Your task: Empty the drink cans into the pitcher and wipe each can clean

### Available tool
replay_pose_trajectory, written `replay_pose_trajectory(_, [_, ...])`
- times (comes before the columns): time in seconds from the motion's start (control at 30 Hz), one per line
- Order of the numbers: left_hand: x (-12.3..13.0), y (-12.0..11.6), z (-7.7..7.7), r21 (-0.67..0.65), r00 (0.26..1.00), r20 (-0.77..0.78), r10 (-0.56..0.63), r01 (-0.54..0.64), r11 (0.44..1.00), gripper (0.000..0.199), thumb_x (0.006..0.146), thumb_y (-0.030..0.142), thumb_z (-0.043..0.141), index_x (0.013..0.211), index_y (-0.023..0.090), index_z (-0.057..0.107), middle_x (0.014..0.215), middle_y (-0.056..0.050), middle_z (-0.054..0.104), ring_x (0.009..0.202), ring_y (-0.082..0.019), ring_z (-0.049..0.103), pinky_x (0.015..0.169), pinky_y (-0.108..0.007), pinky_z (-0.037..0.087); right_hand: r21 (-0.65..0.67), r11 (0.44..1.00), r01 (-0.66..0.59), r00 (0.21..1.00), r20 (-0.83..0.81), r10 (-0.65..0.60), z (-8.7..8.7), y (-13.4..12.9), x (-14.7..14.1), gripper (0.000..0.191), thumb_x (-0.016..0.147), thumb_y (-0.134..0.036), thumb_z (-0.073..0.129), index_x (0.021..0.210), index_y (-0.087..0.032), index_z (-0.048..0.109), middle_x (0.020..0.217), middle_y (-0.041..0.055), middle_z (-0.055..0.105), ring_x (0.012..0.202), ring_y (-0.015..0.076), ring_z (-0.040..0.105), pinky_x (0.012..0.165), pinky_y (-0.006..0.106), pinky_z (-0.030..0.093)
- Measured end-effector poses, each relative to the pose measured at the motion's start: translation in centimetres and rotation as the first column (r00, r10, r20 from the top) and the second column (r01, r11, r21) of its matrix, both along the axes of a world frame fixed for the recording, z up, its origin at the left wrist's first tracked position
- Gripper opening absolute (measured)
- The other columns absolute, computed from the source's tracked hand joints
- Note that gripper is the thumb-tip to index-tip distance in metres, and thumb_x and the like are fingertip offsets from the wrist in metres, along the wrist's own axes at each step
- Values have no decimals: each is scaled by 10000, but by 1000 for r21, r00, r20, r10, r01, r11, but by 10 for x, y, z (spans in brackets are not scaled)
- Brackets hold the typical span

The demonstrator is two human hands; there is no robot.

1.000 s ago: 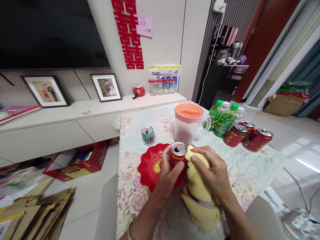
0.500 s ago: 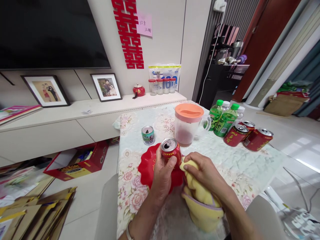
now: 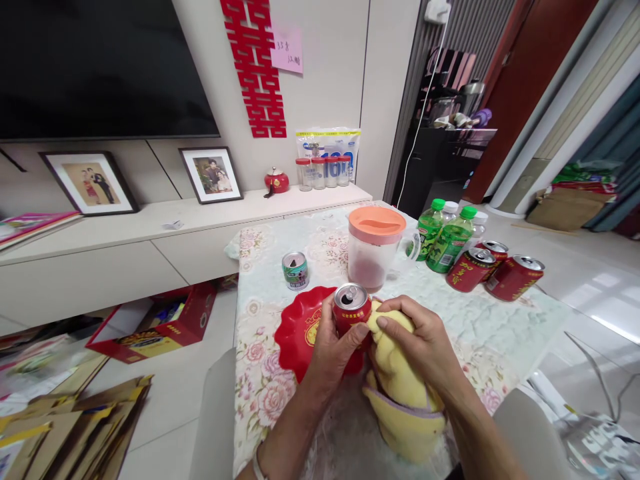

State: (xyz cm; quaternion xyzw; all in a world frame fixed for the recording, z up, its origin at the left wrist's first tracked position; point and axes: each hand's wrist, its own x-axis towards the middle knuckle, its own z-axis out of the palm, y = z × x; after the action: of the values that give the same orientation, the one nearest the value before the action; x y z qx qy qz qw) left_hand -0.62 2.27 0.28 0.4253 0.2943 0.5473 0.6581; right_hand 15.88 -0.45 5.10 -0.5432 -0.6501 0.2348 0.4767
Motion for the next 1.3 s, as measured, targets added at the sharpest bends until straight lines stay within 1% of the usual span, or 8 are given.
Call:
replay_pose_trajectory(0.13, [1,0,1,40,999,-37,-17,18,999,688,741,386,875,1297,250,494,1311,-103,680,1239,-319,642,1049,-457,501,48,996,72,994,-83,-68,1,-3,-1,131,907,-382,683,914,-253,703,856,-15,714,775,171,652,688,274,467])
replay_pose_trajectory(0.23, [2,-2,2,67,999,-49,-13,17,998,708,722,384,887,1290,259,483,1297,-94,680,1235,-321,639,1054,-465,495,71,994,86,994,-68,-81,3,-3,-1,144,898,-388,686,918,-246,700,849,-6,709,758,174,643,681,279,469])
replay_pose_trajectory(0.47, [2,-3,4,120,993,-99,59,-47,992,709,698,387,901,1262,255,493,1251,-78,677,1188,-304,645,1039,-446,495,-6,999,52,997,-49,-52,6,-3,-2,160,909,-385,626,875,-232,656,815,-8,694,747,170,627,684,275,471])
replay_pose_trajectory(0.67, [2,-4,2,37,999,3,51,-51,998,714,718,410,887,1290,275,482,1269,-71,672,1183,-298,656,1018,-432,518,-125,992,14,999,44,-9,0,5,-3,182,915,-373,545,860,-218,624,791,-7,689,743,178,628,690,286,478])
replay_pose_trajectory(0.8, [3,-2,0,4,997,74,30,-30,1000,637,773,401,848,1297,287,503,1244,-65,688,1147,-292,677,998,-427,544,-172,985,-2,994,107,20,-7,10,-2,174,907,-348,524,841,-217,619,786,-1,695,747,188,638,704,300,481])
replay_pose_trajectory(1.03, [6,-2,4,-65,979,181,95,-85,994,643,766,389,847,1298,282,502,1321,-72,668,1227,-315,641,1071,-467,518,-220,975,14,981,194,30,-22,16,2,117,869,-244,526,836,-221,636,804,11,706,768,201,643,732,320,453])
replay_pose_trajectory(1.17, [6,-3,3,-80,982,173,76,-63,995,650,781,385,835,1314,270,481,1342,-94,662,1236,-319,645,1067,-482,512,-205,979,16,983,180,22,-17,14,3,118,879,-257,538,835,-219,640,810,21,707,779,211,643,738,327,451])
replay_pose_trajectory(1.3, [6,-3,1,-38,993,118,6,-1,999,666,809,365,825,1345,280,439,1316,-87,682,1212,-291,666,1056,-463,507,-159,987,2,995,102,15,-5,8,2,190,940,-369,539,891,-223,651,871,16,724,812,196,650,758,305,474])
